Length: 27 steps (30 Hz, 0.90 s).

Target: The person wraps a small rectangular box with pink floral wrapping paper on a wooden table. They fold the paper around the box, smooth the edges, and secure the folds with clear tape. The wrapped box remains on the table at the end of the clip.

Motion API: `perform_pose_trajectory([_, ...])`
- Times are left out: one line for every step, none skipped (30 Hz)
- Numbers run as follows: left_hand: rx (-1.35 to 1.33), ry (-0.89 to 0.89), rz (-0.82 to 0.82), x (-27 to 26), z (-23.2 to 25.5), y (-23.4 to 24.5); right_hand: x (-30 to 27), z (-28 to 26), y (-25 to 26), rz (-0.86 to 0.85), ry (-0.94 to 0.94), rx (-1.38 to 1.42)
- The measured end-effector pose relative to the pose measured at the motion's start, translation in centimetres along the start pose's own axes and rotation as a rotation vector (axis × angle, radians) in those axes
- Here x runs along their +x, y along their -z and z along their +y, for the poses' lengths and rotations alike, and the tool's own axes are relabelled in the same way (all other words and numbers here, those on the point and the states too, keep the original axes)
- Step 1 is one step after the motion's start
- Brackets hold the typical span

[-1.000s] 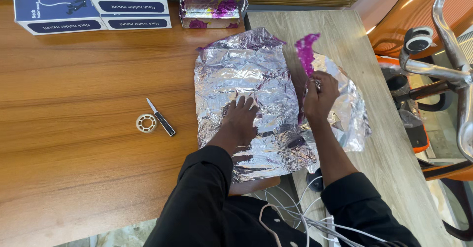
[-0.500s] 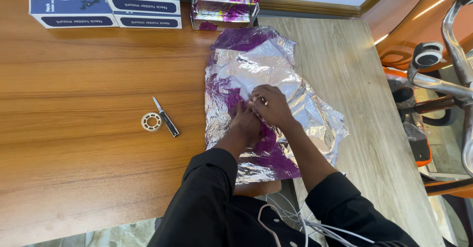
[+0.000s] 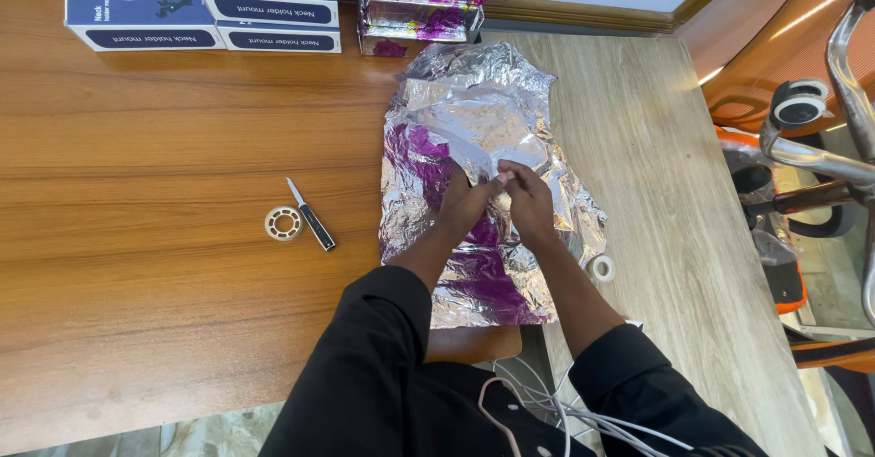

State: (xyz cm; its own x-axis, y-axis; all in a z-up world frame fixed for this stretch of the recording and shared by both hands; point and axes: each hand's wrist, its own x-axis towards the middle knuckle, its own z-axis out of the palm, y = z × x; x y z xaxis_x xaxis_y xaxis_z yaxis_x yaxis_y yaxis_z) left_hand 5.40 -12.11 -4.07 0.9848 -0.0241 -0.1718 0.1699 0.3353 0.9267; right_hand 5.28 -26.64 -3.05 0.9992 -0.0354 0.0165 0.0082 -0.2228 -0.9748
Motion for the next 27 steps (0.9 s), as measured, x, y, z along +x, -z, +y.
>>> perform_pose_trajectory([0.174, -0.032, 0.082, 0.7, -0.9, 0.2, -0.1, 0.2, -0.1, 0.002, 0.032, 0.020])
perform_pose_trajectory([0.346, -0.061, 0.165, 1.6, -1.8, 0.3, -0.1, 0.3, 0.0, 0.082, -0.008, -0.018])
perform_pose_trajectory([0.517, -0.088, 0.248, 2.5, -2.7, 0.3, -0.2, 0.4, 0.0, 0.163, -0.049, -0.057])
perform_pose_trajectory([0.509, -0.074, 0.269, 3.4, -3.3, 1.0, -0.3, 0.6, 0.0, 0.245, -0.091, -0.092])
perform_pose_trajectory([0.501, -0.060, 0.290, 4.3, -3.6, 2.2, -0.4, 0.6, 0.3, 0.256, -0.041, -0.233])
perform_pose_trajectory([0.364, -0.050, 0.312, 4.9, -3.9, 3.3, -0.4, 0.6, 0.9, 0.263, 0.011, -0.377])
perform_pose_trajectory([0.227, -0.039, 0.332, 5.4, -3.9, 4.6, -0.5, 0.6, 1.3, 0.270, 0.064, -0.520])
perform_pose_trajectory([0.301, 0.004, 0.381, 5.9, -3.6, 6.3, -0.6, 0.7, 1.4, 0.278, 0.000, -0.656])
perform_pose_trajectory([0.374, 0.047, 0.431, 6.2, -3.4, 7.8, -0.8, 0.8, 1.6, 0.285, -0.065, -0.791])
perform_pose_trajectory([0.333, -0.033, 0.424, 6.3, -3.1, 8.9, -1.0, 1.0, 1.6, 0.292, -0.130, -0.926])
perform_pose_trajectory([0.291, -0.114, 0.416, 6.1, -2.7, 9.6, -1.1, 1.2, 1.5, 0.307, -0.191, -0.911])
perform_pose_trajectory([0.248, -0.195, 0.411, 6.0, -2.3, 10.0, -1.2, 1.4, 1.3, 0.319, -0.248, -0.896])
perform_pose_trajectory([0.368, -0.143, 0.424, 5.8, -1.7, 10.2, -1.3, 1.7, 1.0, 0.330, -0.306, -0.881])
perform_pose_trajectory([0.483, -0.088, 0.439, 5.5, -1.2, 10.3, -1.4, 2.0, 1.0, 0.304, -0.309, -0.898])
perform_pose_trajectory([0.597, -0.031, 0.453, 5.1, -0.7, 10.4, -1.7, 2.3, 0.9, 0.278, -0.312, -0.914])
perform_pose_trajectory([0.574, -0.036, 0.420, 4.6, -0.3, 10.3, -1.9, 2.7, 0.9, 0.255, -0.319, -0.927])
perform_pose_trajectory([0.551, -0.041, 0.388, 3.8, 0.0, 10.0, -1.9, 2.9, 1.1, 0.265, -0.312, -0.929])
perform_pose_trajectory([0.531, -0.047, 0.356, 3.3, 0.5, 9.9, -1.9, 3.2, 1.1, 0.274, -0.305, -0.928])
perform_pose_trajectory([0.536, -0.080, 0.315, 3.0, 1.1, 10.0, -1.9, 3.3, 1.1, 0.283, -0.298, -0.926])
perform_pose_trajectory([0.533, -0.109, 0.274, 2.8, 1.3, 9.7, -1.9, 3.5, 1.3, 0.272, -0.318, -0.936])
perform_pose_trajectory([0.529, -0.138, 0.233, 2.5, 1.5, 9.4, -1.8, 3.6, 1.5, 0.262, -0.339, -0.947])
perform_pose_trajectory([0.607, -0.087, 0.194, 2.5, 1.8, 9.3, -1.8, 3.6, 1.4, 0.254, -0.358, -0.953])
perform_pose_trajectory([0.683, -0.036, 0.155, 2.6, 2.1, 9.0, -1.7, 3.5, 1.5, 0.265, -0.365, -0.961])
perform_pose_trajectory([0.760, 0.017, 0.115, 2.6, 2.3, 8.8, -1.6, 3.3, 1.7, 0.277, -0.373, -0.968])
perform_pose_trajectory([0.772, -0.005, 0.122, 2.6, 2.5, 8.9, -1.5, 3.1, 2.0, 0.290, -0.381, -0.975])
perform_pose_trajectory([0.781, -0.027, 0.129, 2.6, 2.7, 8.9, -1.4, 2.9, 2.3, 0.301, -0.376, -0.936])
perform_pose_trajectory([0.790, -0.049, 0.136, 2.5, 2.8, 8.9, -1.3, 2.7, 2.7, 0.312, -0.371, -0.897])
